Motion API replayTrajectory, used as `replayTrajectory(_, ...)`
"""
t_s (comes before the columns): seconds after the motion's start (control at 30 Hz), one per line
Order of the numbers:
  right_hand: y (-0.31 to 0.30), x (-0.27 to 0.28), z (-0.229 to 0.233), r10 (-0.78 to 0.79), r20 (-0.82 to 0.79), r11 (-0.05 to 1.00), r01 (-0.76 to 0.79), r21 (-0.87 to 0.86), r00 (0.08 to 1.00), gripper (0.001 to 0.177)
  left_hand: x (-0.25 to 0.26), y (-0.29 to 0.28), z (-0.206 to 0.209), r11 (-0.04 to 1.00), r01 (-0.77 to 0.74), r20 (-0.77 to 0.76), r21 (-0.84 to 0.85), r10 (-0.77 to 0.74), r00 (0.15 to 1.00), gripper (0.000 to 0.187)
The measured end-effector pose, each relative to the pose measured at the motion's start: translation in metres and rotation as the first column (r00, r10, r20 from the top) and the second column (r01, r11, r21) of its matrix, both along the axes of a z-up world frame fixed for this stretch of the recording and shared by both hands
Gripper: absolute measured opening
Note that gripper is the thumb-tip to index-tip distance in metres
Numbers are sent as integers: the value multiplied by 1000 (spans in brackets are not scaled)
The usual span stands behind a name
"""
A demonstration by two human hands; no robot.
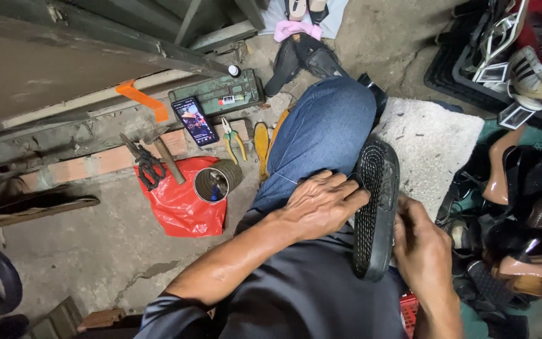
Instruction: Hand-stitching a rubber sole onto a shoe using a needle and thread in a repair shop environment.
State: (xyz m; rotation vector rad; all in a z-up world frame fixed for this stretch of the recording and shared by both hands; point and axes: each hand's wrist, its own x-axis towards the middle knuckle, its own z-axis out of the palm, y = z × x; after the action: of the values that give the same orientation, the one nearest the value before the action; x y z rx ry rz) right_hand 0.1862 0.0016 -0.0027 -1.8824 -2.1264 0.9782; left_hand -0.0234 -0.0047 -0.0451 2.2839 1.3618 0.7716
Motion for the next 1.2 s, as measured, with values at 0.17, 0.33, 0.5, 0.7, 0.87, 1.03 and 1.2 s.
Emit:
replayTrajectory(0.17,9,1,7,-8,19,985,11,-174,1000,52,1,-2,0,998,-7,0,-63,7,1000,12)
replayTrajectory(0.33,13,13,10,-51,-31,932,37,-361,998,61,0,0,10,991,-40,32,-131,45,999,11)
replayTrajectory(0.5,14,15,13,-250,-172,880,149,-452,953,61,-9,2,6,931,65,70,-360,-43,997,37)
replayTrajectory(0.7,12,19,-1,-271,-392,931,136,-340,879,60,-19,1,21,942,-181,-286,-283,97,953,81)
replayTrajectory(0.87,14,25,-7,-132,-263,970,70,-231,956,43,-64,-22,30,737,-471,-546,-485,165,822,81)
replayTrajectory(1.03,0,41,-21,122,-199,991,-132,-37,972,33,-54,-20,34,688,-477,-453,-546,237,860,72)
replayTrajectory(1.2,-23,77,-15,-4,-337,983,-58,-173,942,29,-35,-9,37,649,-215,47,-730,361,931,23)
